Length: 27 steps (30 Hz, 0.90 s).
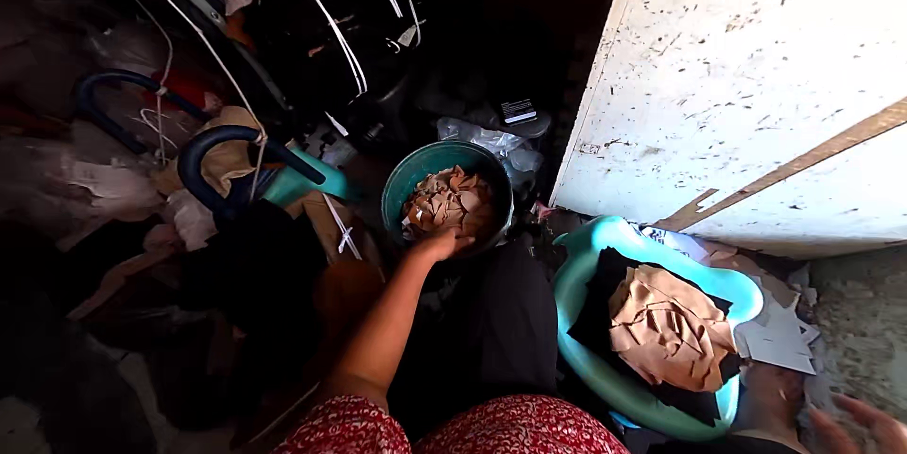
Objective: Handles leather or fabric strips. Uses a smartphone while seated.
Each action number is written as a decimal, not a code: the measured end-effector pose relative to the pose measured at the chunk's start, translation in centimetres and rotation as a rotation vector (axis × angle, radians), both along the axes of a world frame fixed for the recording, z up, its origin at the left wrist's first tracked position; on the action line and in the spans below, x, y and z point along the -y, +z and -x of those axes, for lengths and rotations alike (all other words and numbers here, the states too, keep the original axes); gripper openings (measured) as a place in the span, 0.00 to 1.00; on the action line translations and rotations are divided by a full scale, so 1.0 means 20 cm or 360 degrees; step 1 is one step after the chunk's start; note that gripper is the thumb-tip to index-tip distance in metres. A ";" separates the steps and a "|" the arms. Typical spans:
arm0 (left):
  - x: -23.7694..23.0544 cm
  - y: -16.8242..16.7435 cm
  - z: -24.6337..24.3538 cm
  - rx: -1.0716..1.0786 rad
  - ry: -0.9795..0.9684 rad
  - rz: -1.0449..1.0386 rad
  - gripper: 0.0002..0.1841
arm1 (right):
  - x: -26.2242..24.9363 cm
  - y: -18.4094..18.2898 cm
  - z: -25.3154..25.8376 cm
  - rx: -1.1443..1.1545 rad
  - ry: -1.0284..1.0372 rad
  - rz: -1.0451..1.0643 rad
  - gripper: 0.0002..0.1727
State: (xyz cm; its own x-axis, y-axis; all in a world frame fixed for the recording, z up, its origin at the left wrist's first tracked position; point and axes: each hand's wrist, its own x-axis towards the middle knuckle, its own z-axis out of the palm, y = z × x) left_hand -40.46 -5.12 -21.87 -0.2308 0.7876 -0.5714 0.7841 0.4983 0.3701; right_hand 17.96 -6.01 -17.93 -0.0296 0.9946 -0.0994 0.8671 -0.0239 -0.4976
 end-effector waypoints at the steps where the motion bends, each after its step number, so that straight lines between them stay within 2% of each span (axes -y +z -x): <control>1: -0.03 0.02 0.02 0.0068 0.0024 -0.0078 0.29 | 0.00 -0.03 0.01 0.0017 0.0070 0.0013 0.31; 7: -0.10 0.04 0.10 0.0057 0.0103 -0.0401 0.27 | -0.09 -0.06 0.08 0.0241 0.0087 0.0342 0.28; 14: 0.04 -0.01 0.05 0.0143 0.0005 -0.0289 0.29 | -0.15 -0.09 0.10 0.0330 0.0157 0.0519 0.29; 19: 0.12 -0.13 0.00 -0.0089 -0.0102 -0.0211 0.32 | -0.15 -0.11 0.10 0.0322 0.0154 0.0515 0.28; 21: 0.12 -0.10 0.00 -0.0011 -0.0067 -0.0339 0.28 | -0.14 -0.10 0.09 0.0310 0.0151 0.0505 0.28; 23: 0.07 -0.03 0.01 0.0209 0.0040 -0.0486 0.25 | -0.14 -0.10 0.09 0.0307 0.0142 0.0509 0.28; 27: -0.10 0.10 -0.01 0.0426 0.0243 -0.0842 0.20 | -0.14 -0.11 0.08 0.0337 0.0125 0.0521 0.28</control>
State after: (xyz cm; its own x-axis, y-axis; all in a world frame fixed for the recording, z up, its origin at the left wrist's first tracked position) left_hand -40.21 -3.12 -19.78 -0.2660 0.9496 -0.1657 0.5637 0.2927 0.7724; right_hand 16.38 -3.19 -20.19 -0.0491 0.9049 -0.4228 0.9553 -0.0811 -0.2844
